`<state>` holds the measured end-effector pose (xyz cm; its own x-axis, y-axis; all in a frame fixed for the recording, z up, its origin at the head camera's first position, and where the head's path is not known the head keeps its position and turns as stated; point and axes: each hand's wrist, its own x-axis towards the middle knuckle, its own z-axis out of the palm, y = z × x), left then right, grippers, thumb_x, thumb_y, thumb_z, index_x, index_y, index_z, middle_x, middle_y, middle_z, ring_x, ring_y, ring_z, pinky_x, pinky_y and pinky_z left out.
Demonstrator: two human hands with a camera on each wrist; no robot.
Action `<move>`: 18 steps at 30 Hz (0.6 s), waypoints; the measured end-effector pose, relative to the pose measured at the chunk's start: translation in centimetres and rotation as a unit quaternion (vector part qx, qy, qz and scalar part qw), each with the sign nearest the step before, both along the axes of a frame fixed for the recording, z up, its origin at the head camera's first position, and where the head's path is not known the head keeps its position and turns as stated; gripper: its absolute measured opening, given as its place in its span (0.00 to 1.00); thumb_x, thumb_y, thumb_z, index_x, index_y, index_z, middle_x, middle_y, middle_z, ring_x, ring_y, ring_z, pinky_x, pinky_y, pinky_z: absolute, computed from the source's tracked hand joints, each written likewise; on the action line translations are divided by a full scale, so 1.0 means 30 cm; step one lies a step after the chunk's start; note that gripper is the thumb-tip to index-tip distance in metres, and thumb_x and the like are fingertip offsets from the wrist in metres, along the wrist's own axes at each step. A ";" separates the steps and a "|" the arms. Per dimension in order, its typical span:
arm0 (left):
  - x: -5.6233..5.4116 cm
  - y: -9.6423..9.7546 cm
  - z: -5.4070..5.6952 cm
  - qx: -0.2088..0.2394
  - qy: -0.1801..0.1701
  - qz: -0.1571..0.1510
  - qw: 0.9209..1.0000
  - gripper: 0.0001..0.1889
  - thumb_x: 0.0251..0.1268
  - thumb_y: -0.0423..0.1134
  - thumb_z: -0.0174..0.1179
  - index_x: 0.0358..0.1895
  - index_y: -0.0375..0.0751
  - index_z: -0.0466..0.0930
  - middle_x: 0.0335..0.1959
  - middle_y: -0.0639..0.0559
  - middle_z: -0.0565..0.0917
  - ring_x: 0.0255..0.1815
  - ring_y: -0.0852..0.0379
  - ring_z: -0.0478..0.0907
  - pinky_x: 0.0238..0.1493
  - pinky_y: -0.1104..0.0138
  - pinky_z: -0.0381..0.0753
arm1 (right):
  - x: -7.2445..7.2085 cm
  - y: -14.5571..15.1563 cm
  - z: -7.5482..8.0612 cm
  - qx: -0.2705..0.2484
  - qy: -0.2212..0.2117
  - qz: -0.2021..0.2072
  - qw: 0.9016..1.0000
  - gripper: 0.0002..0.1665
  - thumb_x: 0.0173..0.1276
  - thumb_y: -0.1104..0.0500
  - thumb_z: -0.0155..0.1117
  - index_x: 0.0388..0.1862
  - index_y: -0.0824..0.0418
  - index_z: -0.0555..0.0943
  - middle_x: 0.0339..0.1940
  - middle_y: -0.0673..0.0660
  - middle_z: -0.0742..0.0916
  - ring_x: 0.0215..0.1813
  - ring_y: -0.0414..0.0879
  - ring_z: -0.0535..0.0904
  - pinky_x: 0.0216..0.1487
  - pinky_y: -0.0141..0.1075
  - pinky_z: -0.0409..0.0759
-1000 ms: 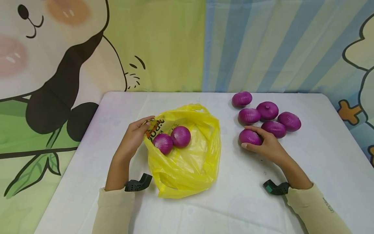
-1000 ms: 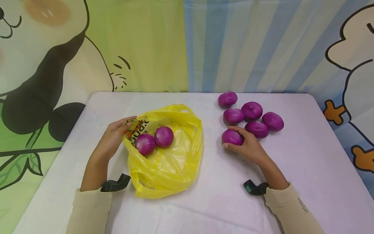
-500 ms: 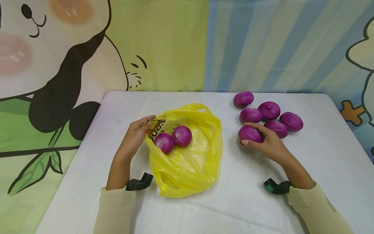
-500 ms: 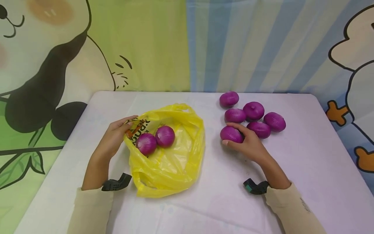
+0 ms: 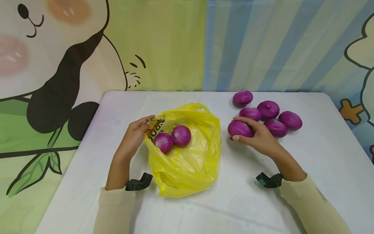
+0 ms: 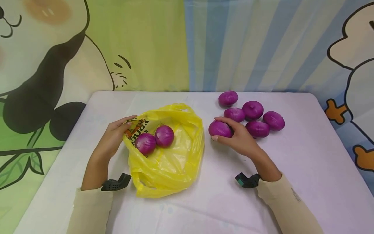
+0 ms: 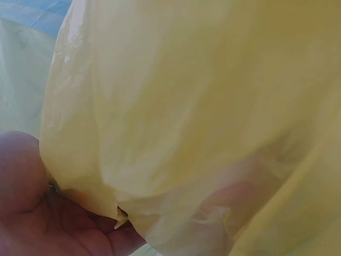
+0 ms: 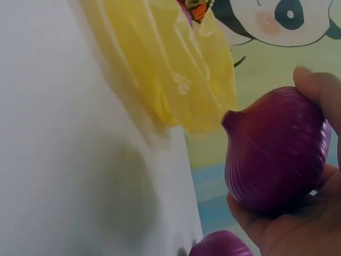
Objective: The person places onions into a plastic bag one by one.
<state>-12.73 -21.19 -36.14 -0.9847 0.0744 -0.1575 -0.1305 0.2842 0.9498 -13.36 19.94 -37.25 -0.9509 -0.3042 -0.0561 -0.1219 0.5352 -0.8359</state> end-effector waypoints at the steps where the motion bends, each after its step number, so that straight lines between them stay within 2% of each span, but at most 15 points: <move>1: 0.000 0.000 0.000 0.000 0.000 0.000 1.000 0.22 0.79 0.41 0.40 0.71 0.39 0.67 0.63 0.41 0.73 0.62 0.46 0.68 0.70 0.55 0.59 | -0.001 -0.007 0.006 -0.004 -0.003 0.002 1.000 0.42 0.60 0.47 0.73 0.72 0.44 0.68 0.66 0.60 0.74 0.61 0.60 0.72 0.51 0.55 0.79; 7: 0.001 -0.001 -0.001 0.004 -0.001 0.002 1.000 0.22 0.79 0.40 0.40 0.70 0.37 0.67 0.64 0.42 0.72 0.65 0.48 0.66 0.71 0.56 0.57 | -0.021 -0.044 0.029 -0.028 -0.003 0.020 0.999 0.41 0.60 0.48 0.73 0.72 0.45 0.69 0.65 0.57 0.74 0.61 0.58 0.73 0.52 0.53 0.78; 18: -0.004 0.006 0.000 0.010 0.000 -0.006 1.000 0.23 0.80 0.41 0.40 0.71 0.37 0.66 0.64 0.41 0.72 0.64 0.48 0.67 0.69 0.56 0.60 | -0.064 -0.135 0.063 -0.098 -0.003 0.062 0.993 0.39 0.61 0.54 0.73 0.71 0.51 0.70 0.62 0.55 0.78 0.58 0.52 0.76 0.51 0.43 0.80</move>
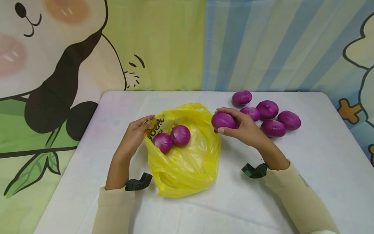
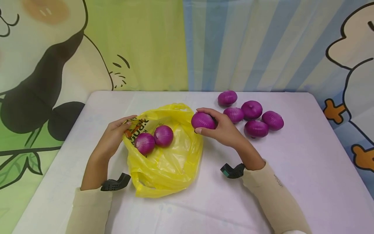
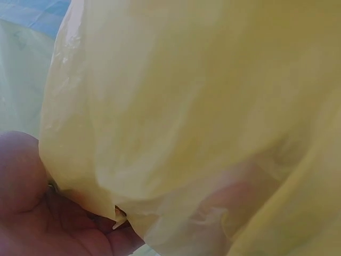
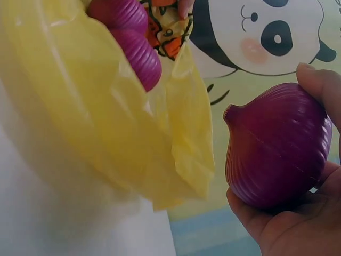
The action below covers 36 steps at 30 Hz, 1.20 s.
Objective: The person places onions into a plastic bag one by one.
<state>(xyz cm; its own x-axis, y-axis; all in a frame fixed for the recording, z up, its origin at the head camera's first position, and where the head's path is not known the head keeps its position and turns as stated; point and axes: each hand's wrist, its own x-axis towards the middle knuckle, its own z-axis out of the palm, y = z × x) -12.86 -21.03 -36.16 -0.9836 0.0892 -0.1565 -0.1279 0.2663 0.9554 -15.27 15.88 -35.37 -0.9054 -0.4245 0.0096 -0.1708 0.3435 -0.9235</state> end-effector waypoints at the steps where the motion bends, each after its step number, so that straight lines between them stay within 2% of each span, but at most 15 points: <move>1: 0.000 0.000 0.001 0.001 -0.001 0.000 1.000 0.23 0.80 0.41 0.40 0.71 0.37 0.65 0.64 0.41 0.72 0.64 0.48 0.68 0.69 0.56 0.60 | -0.003 -0.013 0.003 -0.006 0.000 0.005 1.000 0.38 0.61 0.54 0.73 0.70 0.52 0.70 0.61 0.55 0.78 0.57 0.52 0.77 0.52 0.42 0.80; 6: -0.001 0.003 0.007 0.001 -0.001 -0.003 1.000 0.23 0.80 0.41 0.40 0.71 0.38 0.65 0.64 0.42 0.72 0.64 0.48 0.67 0.69 0.56 0.61 | -0.019 -0.069 0.011 -0.033 0.001 0.031 0.999 0.38 0.62 0.58 0.72 0.70 0.57 0.70 0.62 0.56 0.78 0.56 0.52 0.77 0.53 0.40 0.79; 14: -0.008 0.007 0.013 0.003 0.000 -0.009 1.000 0.23 0.80 0.42 0.40 0.72 0.37 0.64 0.66 0.43 0.71 0.67 0.50 0.65 0.70 0.57 0.58 | -0.031 -0.124 0.007 -0.070 -0.004 0.055 0.996 0.37 0.63 0.61 0.71 0.70 0.59 0.69 0.62 0.57 0.78 0.56 0.52 0.77 0.53 0.39 0.79; 24: -0.011 0.010 0.004 0.006 -0.002 -0.010 1.000 0.23 0.80 0.42 0.41 0.72 0.37 0.64 0.65 0.42 0.72 0.65 0.48 0.68 0.68 0.57 0.62 | -0.053 -0.167 -0.013 -0.065 0.001 0.062 0.996 0.35 0.64 0.60 0.71 0.69 0.59 0.71 0.63 0.56 0.77 0.55 0.51 0.77 0.53 0.40 0.80; 36: -0.001 0.002 0.001 0.012 -0.005 -0.005 1.000 0.23 0.80 0.42 0.40 0.72 0.37 0.64 0.65 0.42 0.71 0.64 0.48 0.70 0.66 0.57 0.66 | -0.082 -0.279 -0.011 -0.076 0.012 0.104 0.992 0.36 0.63 0.58 0.71 0.68 0.60 0.71 0.60 0.54 0.77 0.54 0.50 0.78 0.52 0.42 0.80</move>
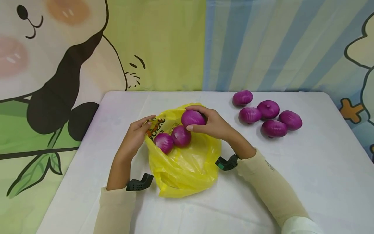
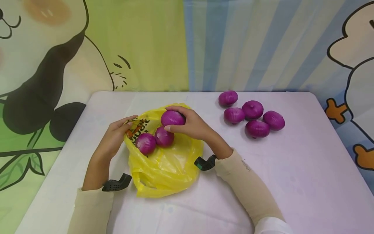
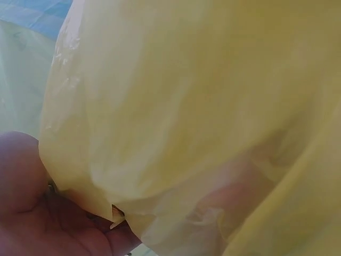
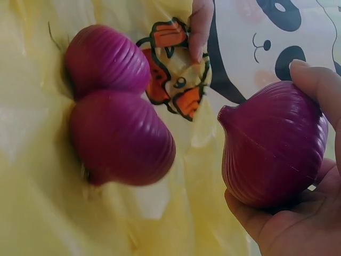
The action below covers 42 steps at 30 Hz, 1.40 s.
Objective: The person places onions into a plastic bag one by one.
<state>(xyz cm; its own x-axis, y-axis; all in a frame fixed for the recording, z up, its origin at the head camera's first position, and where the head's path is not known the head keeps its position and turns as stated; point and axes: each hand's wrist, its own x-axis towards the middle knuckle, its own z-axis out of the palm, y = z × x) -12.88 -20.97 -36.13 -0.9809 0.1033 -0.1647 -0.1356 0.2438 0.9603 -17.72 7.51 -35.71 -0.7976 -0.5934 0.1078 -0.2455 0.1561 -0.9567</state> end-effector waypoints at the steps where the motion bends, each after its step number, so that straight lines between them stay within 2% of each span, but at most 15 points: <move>1: 0.000 0.000 -0.001 0.006 -0.001 -0.001 1.000 0.23 0.80 0.41 0.40 0.72 0.37 0.64 0.65 0.42 0.72 0.63 0.48 0.70 0.66 0.57 0.67 | 0.000 -0.010 -0.002 0.001 0.000 0.001 1.000 0.36 0.63 0.58 0.72 0.68 0.60 0.71 0.60 0.54 0.77 0.54 0.50 0.78 0.52 0.42 0.80; 5: 0.000 0.000 -0.003 0.027 -0.003 -0.007 1.000 0.23 0.80 0.41 0.40 0.72 0.38 0.65 0.64 0.41 0.72 0.63 0.47 0.71 0.64 0.59 0.69 | 0.001 -0.048 -0.008 0.006 -0.002 0.003 1.000 0.36 0.62 0.57 0.72 0.68 0.59 0.72 0.59 0.54 0.79 0.54 0.50 0.78 0.51 0.42 0.81; 15: -0.002 -0.004 -0.009 0.025 0.002 -0.006 1.000 0.23 0.80 0.42 0.40 0.71 0.38 0.66 0.64 0.42 0.72 0.63 0.49 0.70 0.64 0.61 0.69 | 0.005 -0.134 -0.027 0.012 -0.008 0.017 1.000 0.37 0.61 0.54 0.73 0.69 0.57 0.71 0.58 0.53 0.79 0.53 0.48 0.78 0.48 0.40 0.82; 21: -0.005 -0.006 -0.011 0.029 0.007 -0.008 1.000 0.23 0.80 0.41 0.40 0.72 0.36 0.64 0.65 0.42 0.71 0.65 0.50 0.68 0.67 0.58 0.65 | 0.009 -0.170 -0.045 0.008 0.002 0.024 1.000 0.36 0.61 0.54 0.73 0.68 0.57 0.72 0.58 0.53 0.80 0.53 0.48 0.78 0.48 0.41 0.82; 30: -0.004 -0.011 0.002 0.012 0.017 0.000 1.000 0.23 0.80 0.39 0.40 0.71 0.35 0.65 0.66 0.42 0.70 0.68 0.50 0.63 0.70 0.56 0.59 | 0.014 -0.194 -0.065 0.006 0.013 0.042 0.999 0.36 0.61 0.56 0.73 0.68 0.57 0.71 0.61 0.52 0.77 0.55 0.47 0.77 0.50 0.39 0.81; 35: -0.003 -0.014 0.004 0.012 0.017 0.004 1.000 0.23 0.79 0.39 0.40 0.71 0.34 0.64 0.67 0.42 0.70 0.68 0.50 0.64 0.70 0.56 0.60 | 0.019 -0.196 -0.063 0.009 0.023 0.053 0.998 0.39 0.60 0.56 0.74 0.69 0.57 0.70 0.62 0.52 0.76 0.56 0.46 0.76 0.51 0.38 0.80; 42: -0.001 -0.015 0.006 0.010 0.018 0.003 1.000 0.23 0.80 0.39 0.40 0.71 0.34 0.65 0.66 0.41 0.71 0.68 0.49 0.64 0.70 0.56 0.59 | 0.027 -0.196 -0.070 -0.007 0.029 0.060 0.998 0.40 0.61 0.57 0.73 0.70 0.58 0.68 0.67 0.58 0.72 0.58 0.47 0.75 0.53 0.38 0.79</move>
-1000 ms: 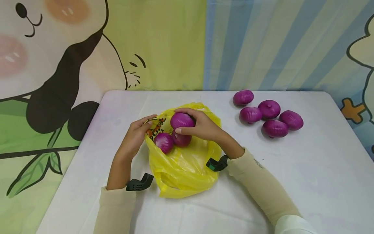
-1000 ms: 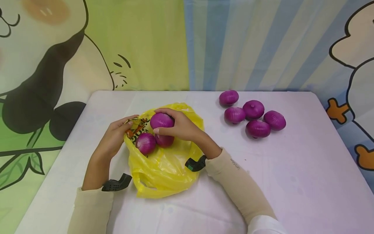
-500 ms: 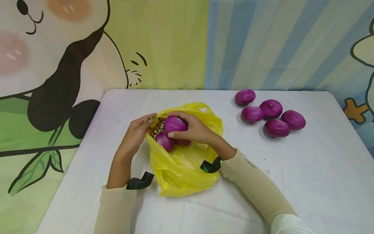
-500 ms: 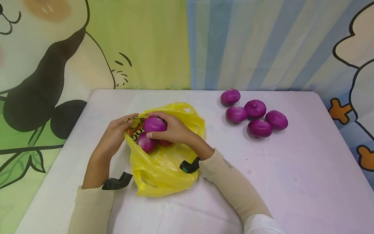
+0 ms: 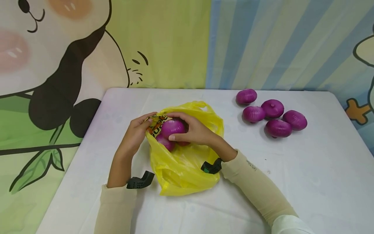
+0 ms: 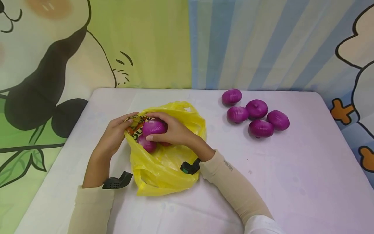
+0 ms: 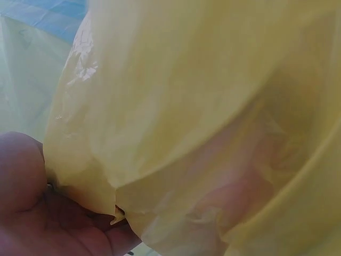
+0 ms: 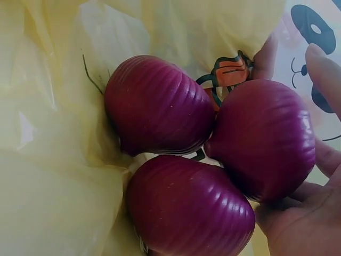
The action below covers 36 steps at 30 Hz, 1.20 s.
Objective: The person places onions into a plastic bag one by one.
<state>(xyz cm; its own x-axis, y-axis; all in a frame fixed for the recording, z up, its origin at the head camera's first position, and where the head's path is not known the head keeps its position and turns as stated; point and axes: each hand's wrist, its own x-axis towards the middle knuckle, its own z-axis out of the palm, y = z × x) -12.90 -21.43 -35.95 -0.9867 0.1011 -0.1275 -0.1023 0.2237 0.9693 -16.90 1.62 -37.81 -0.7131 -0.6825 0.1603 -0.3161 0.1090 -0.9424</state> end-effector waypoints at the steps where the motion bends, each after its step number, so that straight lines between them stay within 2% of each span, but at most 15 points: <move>1: 0.000 0.000 0.000 -0.001 0.000 0.001 1.000 0.23 0.80 0.39 0.40 0.71 0.35 0.65 0.66 0.41 0.71 0.68 0.49 0.64 0.70 0.56 0.59 | 0.001 0.001 0.000 -0.002 0.000 -0.002 1.000 0.40 0.61 0.57 0.73 0.70 0.58 0.68 0.68 0.58 0.72 0.58 0.47 0.75 0.53 0.38 0.79; 7: 0.000 -0.001 0.002 -0.002 0.002 0.002 1.000 0.23 0.79 0.39 0.40 0.71 0.35 0.65 0.66 0.42 0.70 0.68 0.50 0.63 0.70 0.57 0.59 | 0.004 0.013 0.009 -0.031 0.005 -0.008 0.999 0.39 0.62 0.60 0.72 0.71 0.60 0.67 0.68 0.54 0.71 0.63 0.47 0.72 0.57 0.41 0.77; 13: 0.000 -0.002 0.003 -0.004 0.005 -0.001 1.000 0.23 0.79 0.39 0.40 0.71 0.35 0.65 0.67 0.42 0.70 0.68 0.50 0.64 0.69 0.56 0.60 | 0.003 0.026 0.013 -0.048 0.013 -0.010 0.999 0.39 0.62 0.64 0.71 0.71 0.63 0.67 0.69 0.56 0.71 0.70 0.47 0.65 0.70 0.47 0.61; 19: 0.001 0.000 0.006 0.001 0.002 0.002 1.000 0.23 0.80 0.40 0.40 0.71 0.35 0.64 0.67 0.43 0.70 0.67 0.51 0.66 0.68 0.58 0.63 | -0.001 0.041 0.010 -0.038 0.011 -0.015 0.999 0.39 0.63 0.69 0.68 0.71 0.67 0.65 0.71 0.61 0.70 0.74 0.48 0.60 0.73 0.45 0.54; 23: 0.002 0.001 0.006 0.003 -0.002 0.002 1.000 0.23 0.80 0.40 0.40 0.72 0.36 0.64 0.67 0.43 0.70 0.66 0.51 0.67 0.67 0.59 0.65 | 0.001 0.058 0.013 -0.030 0.011 -0.020 0.999 0.39 0.63 0.69 0.68 0.72 0.68 0.64 0.71 0.64 0.69 0.75 0.49 0.56 0.73 0.41 0.52; 28: 0.003 0.000 0.005 -0.005 -0.003 0.006 1.000 0.23 0.80 0.41 0.40 0.71 0.37 0.65 0.65 0.42 0.71 0.64 0.50 0.68 0.68 0.58 0.63 | 0.003 0.082 0.014 -0.029 0.006 -0.031 0.999 0.39 0.63 0.67 0.69 0.71 0.66 0.65 0.71 0.60 0.70 0.74 0.44 0.58 0.72 0.36 0.54; 36: 0.001 0.002 0.006 -0.012 -0.001 0.006 1.000 0.23 0.80 0.41 0.40 0.71 0.37 0.66 0.64 0.42 0.72 0.64 0.49 0.66 0.70 0.58 0.59 | -0.002 0.102 0.007 -0.053 0.005 -0.030 0.998 0.39 0.62 0.70 0.68 0.71 0.67 0.65 0.70 0.62 0.70 0.74 0.48 0.59 0.73 0.37 0.53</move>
<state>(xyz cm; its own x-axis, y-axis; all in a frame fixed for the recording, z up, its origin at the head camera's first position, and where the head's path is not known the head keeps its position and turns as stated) -12.87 -21.36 -35.79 -0.9876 0.0854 -0.1316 -0.1072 0.2453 0.9635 -16.97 4.66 -37.61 -0.7496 -0.6180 0.2369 -0.3214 0.0269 -0.9466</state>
